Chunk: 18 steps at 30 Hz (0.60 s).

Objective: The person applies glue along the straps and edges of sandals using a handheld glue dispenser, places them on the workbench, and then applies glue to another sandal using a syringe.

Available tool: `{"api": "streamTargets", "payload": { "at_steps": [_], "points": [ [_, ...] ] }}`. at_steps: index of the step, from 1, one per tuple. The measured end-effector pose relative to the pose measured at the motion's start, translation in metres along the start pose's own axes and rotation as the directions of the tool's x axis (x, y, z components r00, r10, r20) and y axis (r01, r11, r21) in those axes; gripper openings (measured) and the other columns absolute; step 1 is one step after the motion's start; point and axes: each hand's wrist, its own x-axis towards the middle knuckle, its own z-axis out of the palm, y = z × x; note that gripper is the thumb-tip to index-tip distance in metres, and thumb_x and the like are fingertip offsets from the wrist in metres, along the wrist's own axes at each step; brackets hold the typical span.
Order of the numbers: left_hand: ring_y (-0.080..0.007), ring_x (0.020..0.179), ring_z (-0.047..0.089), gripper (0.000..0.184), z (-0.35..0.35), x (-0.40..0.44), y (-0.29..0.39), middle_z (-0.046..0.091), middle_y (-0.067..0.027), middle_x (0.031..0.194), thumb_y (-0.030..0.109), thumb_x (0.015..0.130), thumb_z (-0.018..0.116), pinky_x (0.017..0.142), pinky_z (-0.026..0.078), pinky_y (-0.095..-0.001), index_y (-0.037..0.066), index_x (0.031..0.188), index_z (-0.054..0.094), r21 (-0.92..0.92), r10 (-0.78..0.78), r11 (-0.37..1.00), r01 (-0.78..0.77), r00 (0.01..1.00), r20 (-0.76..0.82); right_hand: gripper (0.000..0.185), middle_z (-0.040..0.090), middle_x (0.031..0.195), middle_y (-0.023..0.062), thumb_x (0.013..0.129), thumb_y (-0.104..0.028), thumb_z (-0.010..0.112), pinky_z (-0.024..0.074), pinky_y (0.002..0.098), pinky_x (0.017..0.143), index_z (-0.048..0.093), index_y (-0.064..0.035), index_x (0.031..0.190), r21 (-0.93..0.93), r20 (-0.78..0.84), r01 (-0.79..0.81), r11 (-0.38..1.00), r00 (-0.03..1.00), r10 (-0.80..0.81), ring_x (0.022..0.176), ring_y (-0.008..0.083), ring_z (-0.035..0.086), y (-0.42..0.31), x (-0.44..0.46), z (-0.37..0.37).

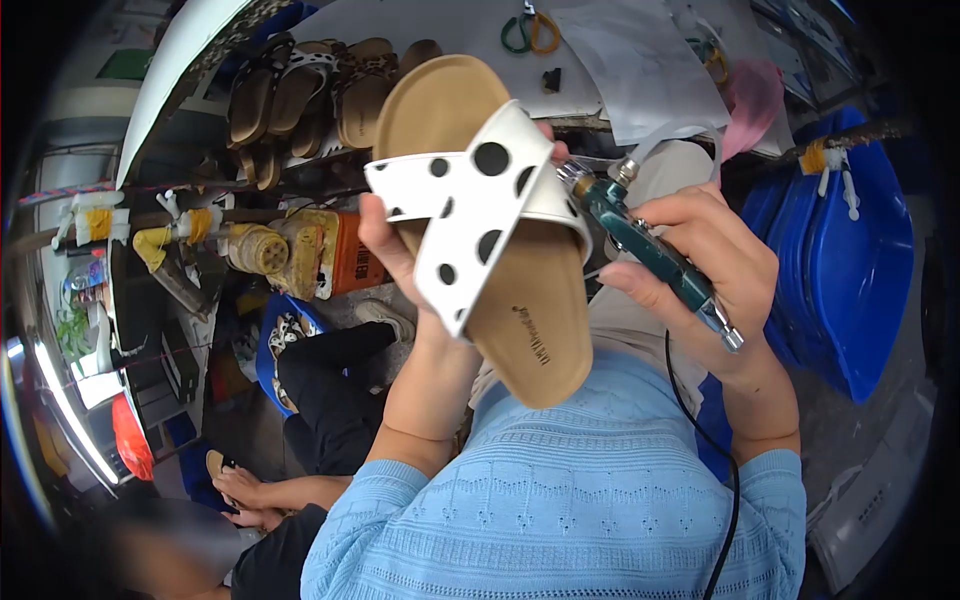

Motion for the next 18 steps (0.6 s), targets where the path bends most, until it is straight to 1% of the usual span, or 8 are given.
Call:
{"api": "streamTargets", "payload": {
  "at_steps": [2,4,6,8,9,11,15,18],
  "points": [
    [-0.0385,0.116,0.055,0.104,-0.001,-0.002,-0.003,0.053,-0.0284,0.129,0.078,0.083,0.045,0.097,0.050,-0.0453,-0.007,0.142,0.037,0.112,0.040,0.993,-0.029,0.994,-0.100,0.032,0.068,0.083,0.0129,0.066,-0.015,0.090,0.0435,0.0290,0.057,0.067,0.0040,0.079,0.003,-0.005,0.075,0.997,0.997,-0.075,0.066,0.0198,0.058,0.007,-0.003,0.003],
    [-0.0377,0.116,0.053,0.103,0.000,0.000,-0.003,0.055,-0.0248,0.124,0.077,0.083,0.042,0.106,0.041,-0.0454,-0.010,0.137,0.041,0.069,0.037,0.997,-0.031,0.996,-0.087,0.031,0.068,0.085,0.0129,0.066,-0.011,0.089,0.0440,0.0294,0.058,0.068,0.0053,0.082,0.087,-0.043,-0.044,0.995,0.998,0.047,0.067,0.0188,0.058,0.009,-0.010,0.002],
    [-0.0394,0.117,0.055,0.096,-0.014,0.004,0.006,0.056,-0.0261,0.126,0.074,0.085,0.043,0.106,0.042,-0.0515,-0.006,0.139,0.042,0.068,0.054,0.997,-0.042,0.981,-0.185,0.027,0.069,0.089,0.0135,0.071,-0.006,0.085,0.0459,0.0281,0.060,0.069,0.0078,0.087,0.205,-0.047,-0.122,0.971,0.990,0.135,0.072,0.0177,0.061,0.013,-0.019,-0.009],
    [-0.0411,0.117,0.057,0.089,-0.016,0.005,0.012,0.058,-0.0268,0.125,0.073,0.088,0.042,0.103,0.044,-0.0594,0.000,0.139,0.044,0.004,0.056,0.998,-0.058,0.950,-0.306,0.027,0.069,0.092,0.0164,0.081,-0.014,0.078,0.0543,0.0314,0.070,0.068,0.0075,0.093,0.545,-0.128,-0.236,0.805,0.925,0.357,0.084,0.0223,0.068,0.009,-0.029,-0.010],
    [-0.0416,0.116,0.058,0.089,-0.016,0.006,0.013,0.058,-0.0275,0.125,0.073,0.089,0.041,0.102,0.046,-0.0590,0.000,0.139,0.044,-0.019,0.012,1.000,-0.017,0.969,-0.247,0.029,0.069,0.093,0.0173,0.084,-0.017,0.077,0.0567,0.0343,0.074,0.067,0.0074,0.096,0.707,-0.132,-0.270,0.653,0.858,0.497,0.088,0.0245,0.069,0.002,-0.032,-0.009],
    [-0.0425,0.114,0.059,0.088,-0.016,0.008,0.014,0.059,-0.0289,0.124,0.074,0.090,0.038,0.100,0.048,-0.0582,0.000,0.138,0.045,-0.057,-0.086,0.995,0.079,0.988,-0.127,0.042,0.068,0.096,0.0190,0.082,-0.030,0.081,0.0574,0.0413,0.078,0.065,0.0072,0.096,0.732,-0.095,-0.208,0.648,0.911,0.400,0.090,0.0292,0.070,-0.003,-0.030,-0.014],
    [-0.0394,0.106,0.065,0.088,0.000,0.012,0.003,0.062,-0.0300,0.119,0.075,0.092,0.033,0.084,0.059,-0.0522,-0.001,0.133,0.049,0.088,-0.083,0.989,0.118,0.939,-0.335,0.045,0.068,0.092,0.0172,0.066,-0.026,0.091,0.0511,0.0358,0.069,0.063,0.0029,0.086,0.454,0.030,-0.015,0.891,1.000,0.002,0.079,0.0249,0.066,-0.013,-0.005,-0.011],
    [-0.0354,0.102,0.068,0.080,0.003,0.011,-0.002,0.065,-0.0246,0.113,0.070,0.095,0.037,0.084,0.061,-0.0452,-0.001,0.127,0.052,0.086,-0.058,0.992,0.095,0.932,-0.358,0.045,0.068,0.088,0.0138,0.059,-0.024,0.094,0.0469,0.0317,0.064,0.061,-0.0006,0.079,0.246,0.106,0.067,0.967,0.990,-0.096,0.072,0.0214,0.064,-0.024,0.007,0.002]
  ]
}}
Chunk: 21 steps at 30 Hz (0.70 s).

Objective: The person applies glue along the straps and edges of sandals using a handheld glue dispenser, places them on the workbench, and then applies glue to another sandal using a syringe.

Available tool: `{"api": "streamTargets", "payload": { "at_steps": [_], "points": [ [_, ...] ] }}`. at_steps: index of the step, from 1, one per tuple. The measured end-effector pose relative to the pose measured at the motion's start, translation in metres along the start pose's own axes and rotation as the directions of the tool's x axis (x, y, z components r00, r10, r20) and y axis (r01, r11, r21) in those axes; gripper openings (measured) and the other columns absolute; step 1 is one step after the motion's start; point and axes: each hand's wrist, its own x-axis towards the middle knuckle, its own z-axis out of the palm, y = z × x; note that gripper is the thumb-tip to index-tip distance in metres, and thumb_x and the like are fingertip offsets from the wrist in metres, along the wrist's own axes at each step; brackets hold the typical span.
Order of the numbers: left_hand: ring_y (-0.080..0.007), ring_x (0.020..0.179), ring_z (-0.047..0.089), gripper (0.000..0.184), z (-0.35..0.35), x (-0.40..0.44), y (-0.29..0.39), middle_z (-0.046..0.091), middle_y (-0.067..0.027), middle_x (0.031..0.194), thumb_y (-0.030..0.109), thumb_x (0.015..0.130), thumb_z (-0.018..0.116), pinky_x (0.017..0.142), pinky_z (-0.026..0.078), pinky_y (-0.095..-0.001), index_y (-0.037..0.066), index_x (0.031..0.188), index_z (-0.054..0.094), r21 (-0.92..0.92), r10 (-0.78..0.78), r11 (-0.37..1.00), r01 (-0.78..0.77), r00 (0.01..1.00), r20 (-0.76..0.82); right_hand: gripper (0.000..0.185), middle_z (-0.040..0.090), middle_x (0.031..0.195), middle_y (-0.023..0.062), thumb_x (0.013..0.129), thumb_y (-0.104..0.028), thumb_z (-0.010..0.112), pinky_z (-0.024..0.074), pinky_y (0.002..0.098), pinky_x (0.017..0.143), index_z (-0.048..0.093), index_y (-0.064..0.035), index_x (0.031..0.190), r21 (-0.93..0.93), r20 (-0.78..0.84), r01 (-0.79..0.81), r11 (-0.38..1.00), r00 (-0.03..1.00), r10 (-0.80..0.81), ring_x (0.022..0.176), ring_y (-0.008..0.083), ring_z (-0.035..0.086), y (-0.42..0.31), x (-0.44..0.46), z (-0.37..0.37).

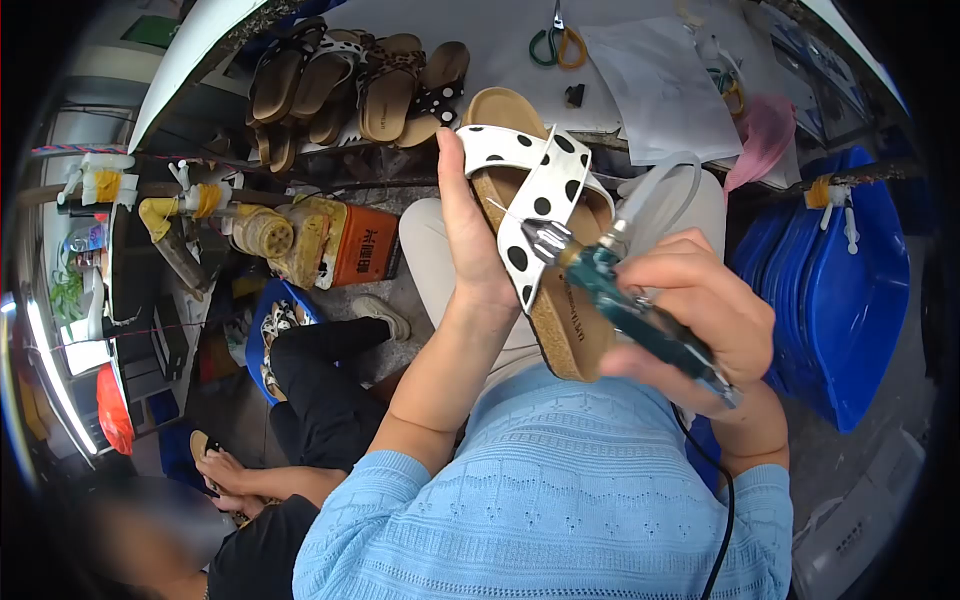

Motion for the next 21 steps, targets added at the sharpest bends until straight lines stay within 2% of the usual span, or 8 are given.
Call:
{"api": "streamTargets", "payload": {
  "at_steps": [4,7,8,10,15,16,19,21],
  "points": [
    [-0.0210,0.090,0.070,0.076,-0.004,-0.005,0.004,0.069,-0.0120,0.105,0.071,0.095,0.036,0.076,0.060,-0.0352,0.003,0.120,0.059,-0.148,-0.048,0.987,0.064,0.992,0.113,0.039,0.067,0.093,0.0141,0.065,-0.022,0.091,0.0491,0.0342,0.068,0.060,-0.0026,0.077,-0.063,0.019,-0.021,0.998,1.000,0.022,0.076,0.0239,0.063,-0.001,0.001,0.011],
    [-0.0200,0.090,0.070,0.076,0.001,-0.008,0.004,0.069,-0.0116,0.105,0.070,0.096,0.036,0.077,0.059,-0.0342,0.003,0.121,0.059,-0.172,-0.016,0.984,0.036,0.993,0.115,0.039,0.068,0.094,0.0146,0.066,-0.021,0.091,0.0495,0.0347,0.069,0.059,-0.0025,0.077,-0.116,0.018,0.011,0.993,1.000,-0.009,0.077,0.0239,0.065,0.001,0.002,0.016],
    [-0.0193,0.089,0.070,0.077,0.001,-0.008,0.003,0.069,-0.0110,0.105,0.071,0.096,0.034,0.078,0.059,-0.0344,0.003,0.121,0.058,-0.119,-0.001,0.993,0.008,0.998,0.062,0.039,0.068,0.094,0.0144,0.065,-0.022,0.091,0.0495,0.0347,0.070,0.060,-0.0021,0.079,-0.132,0.011,0.026,0.991,1.000,-0.025,0.077,0.0240,0.065,0.002,0.002,0.017],
    [-0.0192,0.089,0.069,0.078,-0.001,-0.009,0.001,0.069,-0.0106,0.105,0.073,0.096,0.033,0.078,0.059,-0.0342,0.003,0.121,0.058,-0.171,0.002,0.985,0.013,0.996,0.086,0.040,0.068,0.095,0.0140,0.065,-0.022,0.091,0.0494,0.0348,0.070,0.061,-0.0012,0.082,-0.165,-0.003,0.058,0.985,0.998,-0.059,0.078,0.0241,0.065,0.003,0.003,0.020],
    [-0.0168,0.087,0.069,0.081,-0.006,-0.013,-0.005,0.069,-0.0087,0.103,0.074,0.096,0.027,0.075,0.059,-0.0313,0.004,0.118,0.059,-0.137,0.008,0.991,0.005,0.996,0.089,0.040,0.065,0.087,0.0174,0.060,-0.022,0.083,0.0461,0.0364,0.065,0.056,0.0041,0.075,-0.259,0.004,0.207,0.943,0.977,-0.213,0.074,0.0271,0.065,0.013,0.003,0.028],
    [-0.0236,0.094,0.070,0.081,-0.002,-0.011,-0.010,0.069,-0.0131,0.111,0.077,0.090,0.040,0.075,0.061,-0.0346,0.004,0.120,0.060,-0.018,0.044,0.999,-0.045,0.999,-0.023,0.040,0.065,0.087,0.0175,0.060,-0.022,0.082,0.0460,0.0365,0.066,0.056,0.0042,0.075,-0.247,0.009,0.211,0.946,0.977,-0.215,0.075,0.0273,0.065,0.013,0.003,0.028],
    [-0.0273,0.098,0.069,0.084,-0.010,-0.009,-0.011,0.068,-0.0153,0.115,0.078,0.090,0.039,0.080,0.061,-0.0366,0.004,0.124,0.058,-0.002,0.023,1.000,-0.023,0.998,0.061,0.039,0.064,0.087,0.0175,0.058,-0.020,0.080,0.0452,0.0362,0.067,0.056,0.0042,0.075,-0.193,0.009,0.193,0.962,0.981,-0.194,0.075,0.0271,0.065,0.014,0.004,0.027],
    [-0.0195,0.089,0.069,0.081,0.000,-0.013,-0.011,0.069,-0.0098,0.105,0.076,0.093,0.031,0.074,0.060,-0.0323,0.005,0.118,0.060,-0.021,0.040,0.999,-0.039,0.999,0.008,0.039,0.064,0.087,0.0169,0.057,-0.020,0.081,0.0440,0.0354,0.066,0.056,0.0040,0.075,-0.170,0.007,0.191,0.967,0.981,-0.192,0.073,0.0263,0.064,0.016,0.003,0.027]
  ]
}}
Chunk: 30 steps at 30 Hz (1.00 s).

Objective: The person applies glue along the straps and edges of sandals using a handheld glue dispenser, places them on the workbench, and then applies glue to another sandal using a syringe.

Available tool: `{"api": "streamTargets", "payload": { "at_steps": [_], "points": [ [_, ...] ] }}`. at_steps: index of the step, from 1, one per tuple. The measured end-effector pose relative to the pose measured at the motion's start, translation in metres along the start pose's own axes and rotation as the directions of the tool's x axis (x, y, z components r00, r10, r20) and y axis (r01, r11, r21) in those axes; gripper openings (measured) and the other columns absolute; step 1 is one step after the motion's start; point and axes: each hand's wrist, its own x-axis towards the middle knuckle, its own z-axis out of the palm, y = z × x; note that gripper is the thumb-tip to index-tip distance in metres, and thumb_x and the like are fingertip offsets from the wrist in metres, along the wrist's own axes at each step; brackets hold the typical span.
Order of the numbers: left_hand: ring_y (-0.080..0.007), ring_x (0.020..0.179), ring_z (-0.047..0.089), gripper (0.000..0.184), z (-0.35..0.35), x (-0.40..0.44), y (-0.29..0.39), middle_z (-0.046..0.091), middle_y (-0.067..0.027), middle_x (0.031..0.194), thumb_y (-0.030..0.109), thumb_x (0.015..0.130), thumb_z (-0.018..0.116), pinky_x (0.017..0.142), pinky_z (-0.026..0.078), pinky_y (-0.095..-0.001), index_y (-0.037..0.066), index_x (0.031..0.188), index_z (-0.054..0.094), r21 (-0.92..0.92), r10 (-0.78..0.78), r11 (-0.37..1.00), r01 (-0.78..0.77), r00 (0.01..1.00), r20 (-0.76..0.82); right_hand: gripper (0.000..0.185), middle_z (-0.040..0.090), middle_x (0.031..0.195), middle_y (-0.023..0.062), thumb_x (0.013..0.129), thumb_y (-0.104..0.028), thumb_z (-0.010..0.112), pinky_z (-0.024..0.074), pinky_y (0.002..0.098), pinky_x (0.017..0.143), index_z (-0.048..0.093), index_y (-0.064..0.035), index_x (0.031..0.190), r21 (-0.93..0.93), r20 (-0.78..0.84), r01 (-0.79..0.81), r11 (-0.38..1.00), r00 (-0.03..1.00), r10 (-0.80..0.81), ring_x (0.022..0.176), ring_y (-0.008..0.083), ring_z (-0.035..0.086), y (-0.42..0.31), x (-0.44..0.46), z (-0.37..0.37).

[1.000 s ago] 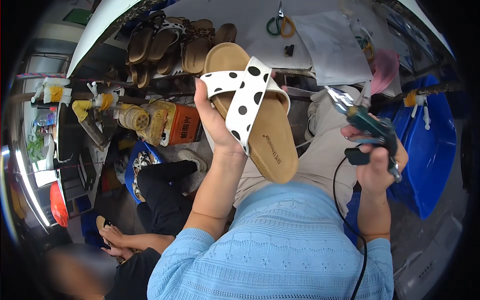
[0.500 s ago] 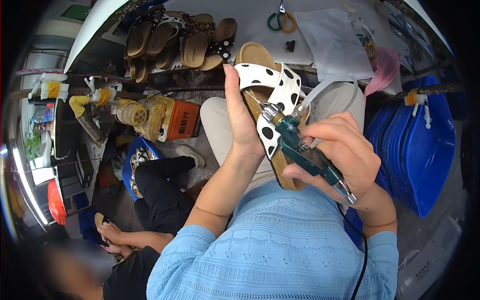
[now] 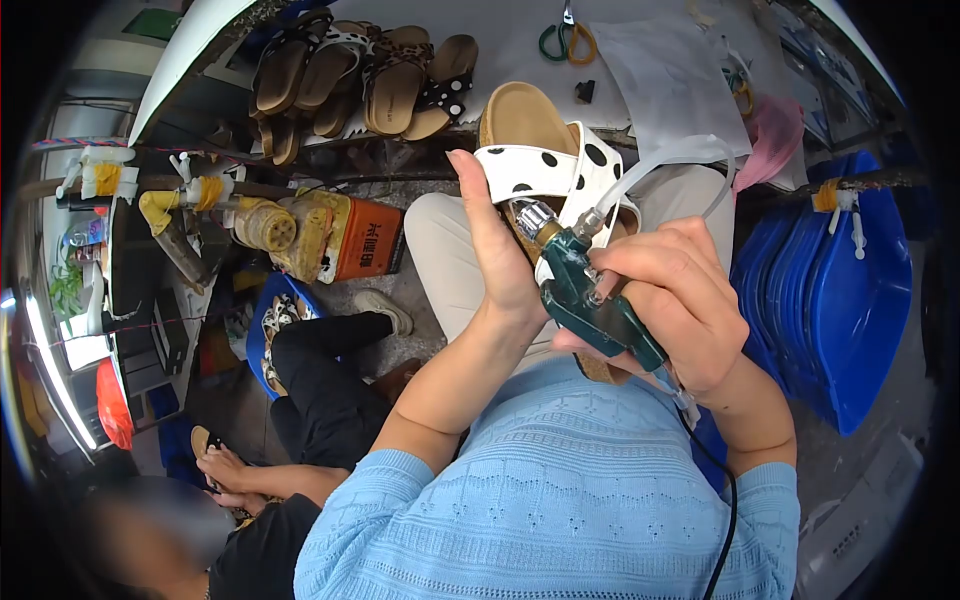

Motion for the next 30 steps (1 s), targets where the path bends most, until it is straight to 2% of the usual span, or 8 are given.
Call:
{"api": "streamTargets", "payload": {
  "at_steps": [1,7,13,16,21,25,28,30],
  "points": [
    [-0.0156,0.084,0.069,0.080,0.005,-0.002,0.000,0.069,-0.0071,0.100,0.075,0.095,0.027,0.071,0.059,-0.0301,0.005,0.115,0.061,-0.009,0.008,1.000,-0.009,1.000,-0.027,0.039,0.064,0.086,0.0164,0.056,-0.020,0.081,0.0430,0.0351,0.065,0.056,0.0039,0.074,0.004,-0.001,-0.003,1.000,1.000,0.003,0.072,0.0256,0.063,0.000,0.000,0.000],
    [-0.0160,0.084,0.069,0.082,0.017,-0.006,0.006,0.069,-0.0079,0.100,0.077,0.094,0.029,0.071,0.059,-0.0303,0.004,0.116,0.060,0.013,-0.007,1.000,0.009,0.993,-0.116,0.042,0.061,0.082,0.0142,0.052,-0.018,0.084,0.0371,0.0337,0.059,0.054,0.0031,0.073,-0.011,-0.001,-0.028,1.000,1.000,0.028,0.062,0.0224,0.055,-0.009,0.003,-0.002],
    [-0.0166,0.085,0.070,0.082,0.001,-0.003,0.008,0.069,-0.0086,0.100,0.077,0.093,0.029,0.072,0.060,-0.0310,0.004,0.117,0.060,-0.153,-0.043,0.987,0.056,0.995,0.089,0.040,0.059,0.081,0.0134,0.051,-0.017,0.081,0.0350,0.0339,0.057,0.054,0.0025,0.071,-0.019,0.023,-0.037,0.999,0.999,0.038,0.061,0.0224,0.051,-0.013,0.004,-0.007],
    [-0.0166,0.086,0.070,0.083,0.001,-0.003,0.006,0.069,-0.0088,0.101,0.077,0.093,0.029,0.073,0.060,-0.0310,0.004,0.116,0.060,-0.110,-0.033,0.993,0.042,0.996,0.080,0.038,0.058,0.080,0.0129,0.051,-0.017,0.079,0.0348,0.0341,0.057,0.054,0.0024,0.071,-0.016,0.049,-0.045,0.999,0.998,0.046,0.061,0.0224,0.051,-0.014,0.003,-0.010],
    [-0.0170,0.089,0.069,0.085,-0.009,0.001,0.003,0.068,-0.0097,0.105,0.078,0.093,0.029,0.076,0.060,-0.0309,0.003,0.122,0.057,-0.129,-0.016,0.991,0.040,0.983,0.182,0.034,0.059,0.082,0.0140,0.054,-0.017,0.075,0.0373,0.0341,0.059,0.054,0.0032,0.072,-0.042,0.076,-0.042,0.998,0.996,0.045,0.063,0.0231,0.053,-0.015,0.002,-0.014],
    [-0.0218,0.096,0.070,0.073,-0.010,-0.008,-0.003,0.067,-0.0128,0.111,0.061,0.092,0.054,0.082,0.060,-0.0346,0.000,0.131,0.050,0.189,0.121,0.971,-0.146,0.983,0.138,0.029,0.064,0.087,0.0175,0.059,-0.014,0.072,0.0430,0.0344,0.064,0.054,0.0044,0.073,-0.101,0.100,0.027,0.995,0.995,-0.017,0.072,0.0265,0.063,-0.015,-0.001,-0.018],
    [-0.0236,0.098,0.070,0.078,-0.014,-0.004,-0.001,0.066,-0.0167,0.114,0.050,0.082,0.069,0.085,0.059,-0.0360,-0.004,0.133,0.048,0.215,0.152,0.957,-0.194,0.969,0.197,0.024,0.067,0.091,0.0201,0.064,-0.011,0.071,0.0463,0.0351,0.067,0.055,0.0054,0.073,-0.153,0.146,0.110,0.982,0.985,-0.088,0.080,0.0292,0.068,-0.011,-0.005,-0.024],
    [-0.0243,0.099,0.069,0.084,-0.019,-0.002,0.000,0.065,-0.0184,0.116,0.048,0.077,0.076,0.086,0.059,-0.0363,-0.006,0.134,0.046,0.214,0.164,0.953,-0.216,0.958,0.233,0.022,0.068,0.091,0.0178,0.073,-0.012,0.073,0.0468,0.0357,0.069,0.058,0.0032,0.075,-0.039,0.165,0.031,0.999,0.986,-0.024,0.082,0.0283,0.069,-0.010,-0.007,-0.032]
  ]
}}
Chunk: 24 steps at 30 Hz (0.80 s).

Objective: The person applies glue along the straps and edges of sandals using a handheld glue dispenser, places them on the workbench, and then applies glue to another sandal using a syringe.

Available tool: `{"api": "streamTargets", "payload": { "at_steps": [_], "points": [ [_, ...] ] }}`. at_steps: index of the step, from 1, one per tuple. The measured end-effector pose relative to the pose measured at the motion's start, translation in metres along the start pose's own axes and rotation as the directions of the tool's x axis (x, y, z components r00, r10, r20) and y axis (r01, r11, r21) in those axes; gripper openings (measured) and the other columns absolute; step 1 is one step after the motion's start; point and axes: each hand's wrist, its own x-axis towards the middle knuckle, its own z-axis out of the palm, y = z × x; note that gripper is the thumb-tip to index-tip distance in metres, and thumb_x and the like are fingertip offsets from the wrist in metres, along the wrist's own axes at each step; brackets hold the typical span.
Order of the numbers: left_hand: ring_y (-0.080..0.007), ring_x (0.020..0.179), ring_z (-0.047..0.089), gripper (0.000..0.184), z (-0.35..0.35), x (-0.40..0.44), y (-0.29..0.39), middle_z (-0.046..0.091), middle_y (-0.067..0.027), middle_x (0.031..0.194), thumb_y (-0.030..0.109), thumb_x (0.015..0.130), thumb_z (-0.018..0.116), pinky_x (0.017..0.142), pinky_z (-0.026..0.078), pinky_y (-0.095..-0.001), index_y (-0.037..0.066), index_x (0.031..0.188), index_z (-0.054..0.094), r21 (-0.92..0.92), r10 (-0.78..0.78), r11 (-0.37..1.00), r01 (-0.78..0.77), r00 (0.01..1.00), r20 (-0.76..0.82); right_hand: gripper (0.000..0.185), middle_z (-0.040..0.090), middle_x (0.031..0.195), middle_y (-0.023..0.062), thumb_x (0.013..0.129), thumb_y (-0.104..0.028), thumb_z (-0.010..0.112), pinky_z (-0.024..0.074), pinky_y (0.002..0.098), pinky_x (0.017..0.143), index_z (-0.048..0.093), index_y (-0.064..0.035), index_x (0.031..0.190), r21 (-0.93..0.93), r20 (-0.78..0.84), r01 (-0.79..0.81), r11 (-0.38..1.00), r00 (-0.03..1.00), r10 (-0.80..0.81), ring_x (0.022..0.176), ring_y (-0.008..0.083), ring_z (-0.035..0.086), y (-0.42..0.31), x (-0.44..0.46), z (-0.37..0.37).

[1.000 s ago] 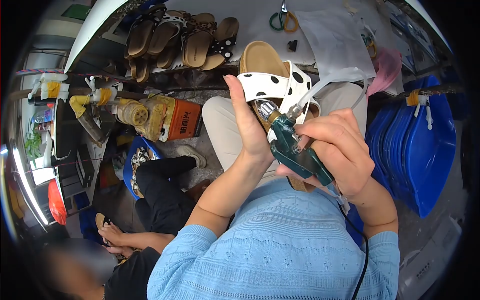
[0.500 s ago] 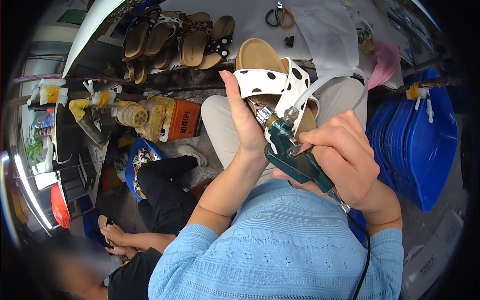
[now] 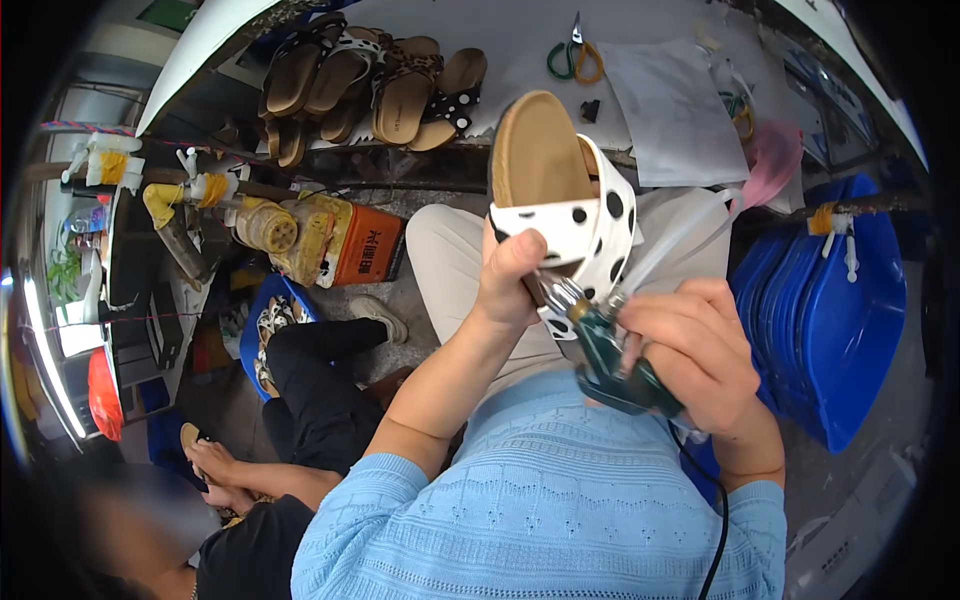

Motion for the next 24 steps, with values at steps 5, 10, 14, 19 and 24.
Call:
{"api": "streamTargets", "payload": {
  "at_steps": [5,10,14,19,24],
  "points": [
    [-0.0266,0.106,0.067,0.107,-0.019,0.009,0.002,0.062,-0.0208,0.122,0.053,0.063,0.085,0.092,0.056,-0.0376,-0.009,0.139,0.042,-0.042,0.045,0.998,-0.040,0.993,0.113,0.038,0.070,0.090,0.0151,0.068,-0.028,0.088,0.0466,0.0362,0.071,0.062,-0.0010,0.079,0.411,-0.015,-0.186,0.893,0.977,0.210,0.080,0.0265,0.069,0.003,-0.010,-0.020],
    [-0.0285,0.111,0.062,0.126,-0.015,0.015,0.015,0.060,-0.0231,0.122,0.053,0.050,0.093,0.097,0.050,-0.0385,-0.011,0.144,0.037,0.077,0.032,0.996,-0.053,0.966,0.256,0.042,0.070,0.091,0.0163,0.063,-0.027,0.093,0.0460,0.0372,0.070,0.066,0.0007,0.080,0.627,-0.031,-0.233,0.743,0.946,0.323,0.073,0.0250,0.065,0.011,-0.011,-0.024],
    [-0.0279,0.114,0.060,0.137,-0.017,0.012,0.021,0.060,-0.0227,0.122,0.054,0.048,0.094,0.099,0.047,-0.0379,-0.011,0.149,0.028,0.176,0.001,0.983,-0.055,0.956,0.293,0.040,0.070,0.092,0.0172,0.061,-0.020,0.094,0.0482,0.0344,0.069,0.066,0.0018,0.079,0.550,0.023,-0.276,0.788,0.948,0.316,0.073,0.0241,0.064,0.007,-0.003,-0.023],
    [-0.0277,0.115,0.059,0.145,-0.022,0.011,0.023,0.058,-0.0229,0.126,0.057,0.044,0.095,0.101,0.044,-0.0376,-0.012,0.151,0.024,0.256,-0.014,0.964,-0.079,0.939,0.343,0.038,0.070,0.090,0.0144,0.061,-0.018,0.094,0.0480,0.0321,0.068,0.064,-0.0004,0.077,0.502,0.056,-0.279,0.819,0.955,0.291,0.071,0.0217,0.064,0.005,0.002,-0.023],
    [-0.0281,0.118,0.058,0.149,-0.019,0.012,0.019,0.049,-0.0231,0.138,0.058,0.042,0.096,0.102,0.044,-0.0384,-0.012,0.151,0.023,0.230,0.046,0.965,-0.126,0.946,0.322,0.039,0.069,0.088,0.0119,0.061,-0.019,0.094,0.0436,0.0289,0.065,0.063,-0.0025,0.075,0.443,0.068,-0.298,0.846,0.952,0.300,0.065,0.0176,0.062,-0.003,0.008,-0.028]
  ]
}}
